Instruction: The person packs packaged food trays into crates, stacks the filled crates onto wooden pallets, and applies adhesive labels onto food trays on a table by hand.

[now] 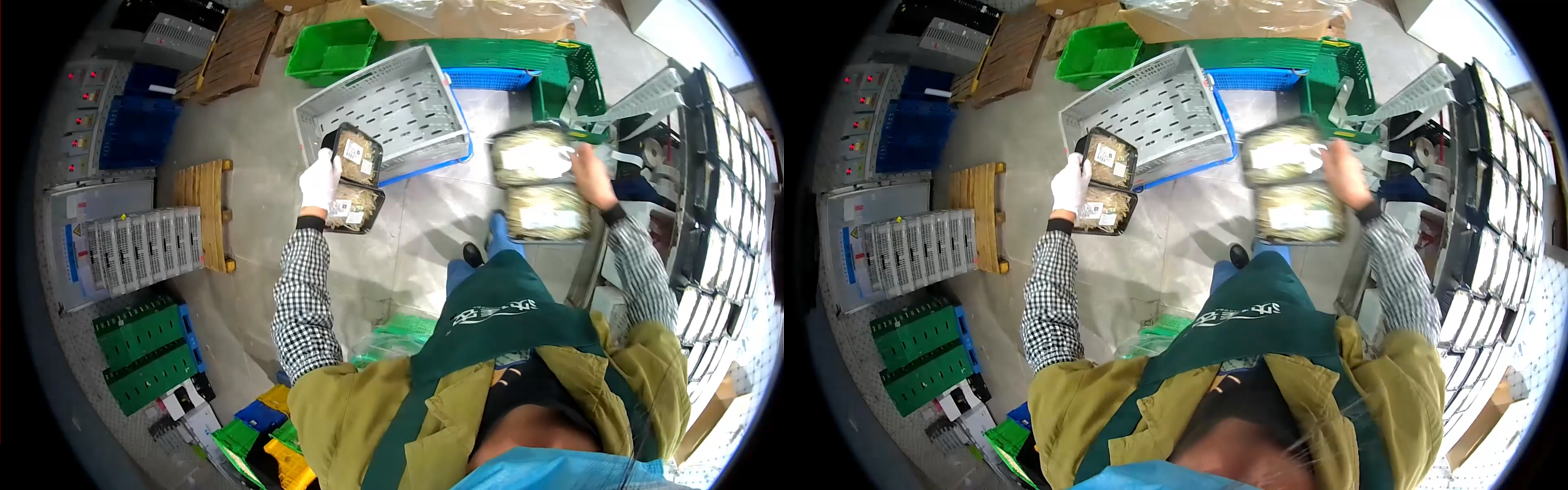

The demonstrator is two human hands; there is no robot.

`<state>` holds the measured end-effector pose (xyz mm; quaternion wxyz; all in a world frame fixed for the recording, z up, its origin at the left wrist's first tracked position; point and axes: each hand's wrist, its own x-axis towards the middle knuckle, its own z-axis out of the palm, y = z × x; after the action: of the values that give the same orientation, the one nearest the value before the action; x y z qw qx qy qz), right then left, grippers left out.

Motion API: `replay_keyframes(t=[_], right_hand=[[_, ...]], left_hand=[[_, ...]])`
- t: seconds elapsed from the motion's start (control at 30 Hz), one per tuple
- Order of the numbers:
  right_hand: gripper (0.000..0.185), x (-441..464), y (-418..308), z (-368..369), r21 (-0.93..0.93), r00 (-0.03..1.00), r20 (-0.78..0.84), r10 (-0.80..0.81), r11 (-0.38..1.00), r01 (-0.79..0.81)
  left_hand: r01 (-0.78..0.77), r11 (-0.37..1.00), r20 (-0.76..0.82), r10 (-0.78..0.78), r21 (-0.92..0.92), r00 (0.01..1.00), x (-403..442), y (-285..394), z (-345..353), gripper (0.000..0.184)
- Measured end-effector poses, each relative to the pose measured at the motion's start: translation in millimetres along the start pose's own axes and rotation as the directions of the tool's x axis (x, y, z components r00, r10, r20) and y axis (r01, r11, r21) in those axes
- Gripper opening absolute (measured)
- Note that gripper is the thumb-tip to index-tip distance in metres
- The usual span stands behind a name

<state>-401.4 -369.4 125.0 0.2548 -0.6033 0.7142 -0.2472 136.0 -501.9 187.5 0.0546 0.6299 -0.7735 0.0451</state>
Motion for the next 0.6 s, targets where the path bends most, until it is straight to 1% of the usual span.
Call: replay_keyframes(t=[0.03,0.07,0.1,0.13,0.17,0.2,0.23,0.27,0.3,0.33,0.37,0.4,0.47,0.5,0.53,0.57,0.6], right_hand=[[0.028,33.4,-31.7,40.3,0.052,0.998,0.004,-0.066,0.997,0.066],[0.03,64.9,-46.9,86.5,0.156,0.997,-0.035,-0.068,0.985,0.073],[0.035,97.9,-60.7,126.0,0.141,0.999,0.045,0.014,0.99,-0.02],[0.036,125.2,-54.7,168.3,0.294,0.987,0.104,0.126,0.944,-0.152],[0.037,155.6,-79.5,194.9,0.399,0.911,0.316,0.266,0.833,-0.382],[0.038,190.3,-66.7,248.7,0.404,0.877,0.381,0.294,0.8,-0.444],[0.041,209.8,-91.3,273.0,0.448,0.845,0.325,0.425,0.718,-0.534],[0.042,228.3,-98.5,311.3,0.589,0.793,0.334,0.51,0.543,-0.598],[0.044,254.7,-106.8,344.0,0.71,0.735,0.354,0.579,0.345,-0.614],[0.046,277.9,-108.8,371.5,0.675,0.694,0.336,0.637,0.351,-0.649],[0.048,282.6,-105.4,380.8,0.639,0.649,0.311,0.695,0.353,-0.683],[0.045,296.8,-98.5,411.2,0.696,0.642,0.285,0.711,0.307,-0.649],[0.04,319.1,-91.7,464.4,0.694,0.63,0.133,0.765,0.382,-0.611],[0.039,321.6,-98.0,477.3,0.664,0.638,0.057,0.768,0.448,-0.599],[0.036,323.1,-104.0,486.4,0.831,0.625,0.242,0.742,0.173,-0.528],[0.033,316.1,-91.1,505.2,0.865,0.695,0.243,0.677,0.174,-0.471],[0.032,305.1,-88.4,501.2,0.855,0.719,0.305,0.625,0.152,-0.496]], left_hand=[[-0.031,0.999,0.064,0.03,0.015,0.998,18.8,-13.7,11.8,0.019],[-0.068,0.998,0.078,0.069,-0.011,0.995,34.8,-25.8,23.9,0.02],[-0.085,0.996,0.094,0.086,-0.02,0.992,51.0,-38.1,38.5,0.02],[-0.104,0.994,0.108,0.106,-0.025,0.989,62.9,-41.1,46.4,0.02],[-0.12,0.992,0.125,0.123,-0.034,0.984,81.8,-55.4,63.9,0.02],[-0.104,0.994,0.168,0.109,-0.041,0.98,99.1,-67.9,81.6,0.021],[-0.113,0.992,0.2,0.12,-0.049,0.972,114.4,-79.0,99.9,0.021],[-0.12,0.991,0.235,0.13,-0.056,0.963,127.1,-91.1,117.2,0.021],[-0.129,0.99,0.259,0.14,-0.06,0.956,146.8,-102.1,133.4,0.021],[-0.136,0.99,0.336,0.143,-0.043,0.931,162.5,-112.2,149.7,0.02],[-0.187,0.976,0.327,0.212,-0.107,0.921,164.9,-108.8,154.9,0.02],[-0.203,0.973,0.339,0.228,-0.108,0.913,176.2,-115.9,169.9,0.019],[-0.214,0.973,0.344,0.231,-0.088,0.91,206.5,-134.4,205.6,0.022],[-0.209,0.975,0.344,0.221,-0.073,0.913,217.9,-142.8,223.3,0.027],[-0.115,0.993,0.376,0.095,0.03,0.922,223.7,-144.9,239.0,0.038],[0.002,0.999,0.32,-0.014,0.037,0.947,217.4,-143.9,257.3,0.044],[0.056,0.996,0.385,-0.078,0.068,0.92,207.9,-132.5,263.2,0.043]])
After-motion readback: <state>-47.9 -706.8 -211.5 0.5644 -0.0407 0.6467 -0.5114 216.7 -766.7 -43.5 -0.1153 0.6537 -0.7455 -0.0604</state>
